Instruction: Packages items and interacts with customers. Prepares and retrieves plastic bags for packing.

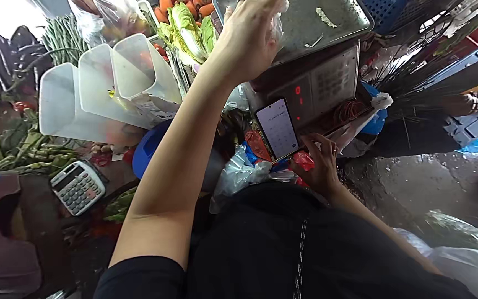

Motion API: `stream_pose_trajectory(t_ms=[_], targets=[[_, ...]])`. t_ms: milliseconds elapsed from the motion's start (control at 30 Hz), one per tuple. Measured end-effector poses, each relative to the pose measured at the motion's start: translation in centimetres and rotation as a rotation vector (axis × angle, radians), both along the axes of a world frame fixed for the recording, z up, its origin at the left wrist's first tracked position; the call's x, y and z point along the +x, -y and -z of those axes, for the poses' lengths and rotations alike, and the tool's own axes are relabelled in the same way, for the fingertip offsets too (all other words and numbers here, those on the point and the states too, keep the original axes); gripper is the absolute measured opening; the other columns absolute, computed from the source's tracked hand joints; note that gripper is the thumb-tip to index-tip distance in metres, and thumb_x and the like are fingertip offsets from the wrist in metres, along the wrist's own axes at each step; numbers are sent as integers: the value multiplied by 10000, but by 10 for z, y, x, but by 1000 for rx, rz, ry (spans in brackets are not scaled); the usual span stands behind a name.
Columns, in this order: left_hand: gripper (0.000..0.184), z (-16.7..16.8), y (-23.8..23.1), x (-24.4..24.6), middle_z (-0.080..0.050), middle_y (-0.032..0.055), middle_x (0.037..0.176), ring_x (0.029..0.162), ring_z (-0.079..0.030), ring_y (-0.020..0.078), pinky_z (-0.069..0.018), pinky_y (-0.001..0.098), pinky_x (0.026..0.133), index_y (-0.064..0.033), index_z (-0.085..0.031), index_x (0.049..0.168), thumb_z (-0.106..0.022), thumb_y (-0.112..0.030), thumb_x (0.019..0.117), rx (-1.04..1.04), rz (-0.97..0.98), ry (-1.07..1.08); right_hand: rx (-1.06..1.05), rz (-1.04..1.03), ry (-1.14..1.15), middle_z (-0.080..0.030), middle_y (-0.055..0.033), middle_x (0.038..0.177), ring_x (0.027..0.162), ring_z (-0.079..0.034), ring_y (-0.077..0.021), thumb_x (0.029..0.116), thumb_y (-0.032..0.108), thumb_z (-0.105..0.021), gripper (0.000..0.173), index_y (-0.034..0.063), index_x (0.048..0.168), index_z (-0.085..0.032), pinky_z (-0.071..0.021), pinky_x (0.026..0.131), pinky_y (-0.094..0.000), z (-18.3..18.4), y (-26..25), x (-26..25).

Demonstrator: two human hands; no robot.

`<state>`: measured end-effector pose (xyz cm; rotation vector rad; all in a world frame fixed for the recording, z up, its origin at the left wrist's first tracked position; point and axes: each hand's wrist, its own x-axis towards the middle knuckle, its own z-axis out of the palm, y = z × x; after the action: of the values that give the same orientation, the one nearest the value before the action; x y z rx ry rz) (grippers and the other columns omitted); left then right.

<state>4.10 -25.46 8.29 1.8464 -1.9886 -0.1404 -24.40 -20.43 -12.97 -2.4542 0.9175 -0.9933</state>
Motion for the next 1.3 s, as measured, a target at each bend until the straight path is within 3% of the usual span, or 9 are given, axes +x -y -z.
stream_pose_trajectory(t_ms=[100,233,367,433,633,733,1067,1200,1300], targets=[[450,4,-23,-5,-579,160,1389,1340,-524,303,-420,536,1101,-115,-571,1420,-571,-211,980,-98,-48,-92,144,-24,47,-575,-215,1360,1258,-527,-389,878,517,-720,731,49,1421,-581,-397,1025,-622,-14,3,13],[474,12,-67,-14,-468,177,1500,1372,-479,227,-429,380,1115,-144,-570,1439,-599,-221,971,-299,-27,-176,106,-31,98,-580,-166,1356,1244,-531,-326,896,496,-710,660,75,1395,-615,-415,1029,-543,-25,10,25],[429,26,-119,-14,-397,195,1568,1425,-444,245,-460,377,1129,-79,-595,1395,-604,-199,983,-347,6,-253,-80,-81,145,-646,-143,1225,1167,-557,-288,977,354,-653,276,165,1129,-786,-386,1020,-488,-9,13,12],[420,36,-144,-13,-398,185,1566,1422,-457,245,-487,373,1120,-44,-596,1371,-603,-184,975,-327,-31,-283,-108,-130,121,-654,-133,1193,1141,-554,-271,990,300,-646,211,189,1068,-808,-358,1021,-473,2,12,5],[377,60,-196,-8,-443,166,1523,1378,-505,252,-523,366,1083,-31,-614,1325,-611,-180,979,-316,-160,-331,-155,-207,61,-596,-65,946,959,-541,-205,1018,318,-610,244,221,1148,-792,-370,939,-388,8,9,4],[388,67,-208,-6,-454,163,1507,1332,-546,243,-544,364,1056,-29,-601,1342,-621,-162,977,-322,-191,-366,-188,-225,8,-608,-75,883,884,-556,-216,1024,314,-588,272,212,1170,-794,-385,900,-409,11,12,5],[349,74,-211,-8,-487,158,1478,1239,-611,197,-570,338,1008,2,-619,1297,-625,-136,977,-327,-202,-398,-168,-56,47,-613,-80,820,818,-564,-228,1019,309,-602,271,175,1141,-804,-411,806,-398,13,13,-1],[341,74,-208,-10,-491,157,1470,1238,-609,189,-564,327,1012,8,-621,1284,-625,-129,972,-324,-178,-409,-159,-234,11,-622,-70,829,825,-575,-222,1034,306,-576,286,179,1174,-790,-433,823,-399,6,14,1],[306,74,-207,-12,-504,153,1464,1265,-600,197,-567,329,1021,-4,-660,1249,-629,-127,969,-323,-175,-398,-176,-292,-52,-634,-63,771,773,-591,-227,1045,300,-550,306,180,1197,-788,-445,757,-391,7,11,7]])
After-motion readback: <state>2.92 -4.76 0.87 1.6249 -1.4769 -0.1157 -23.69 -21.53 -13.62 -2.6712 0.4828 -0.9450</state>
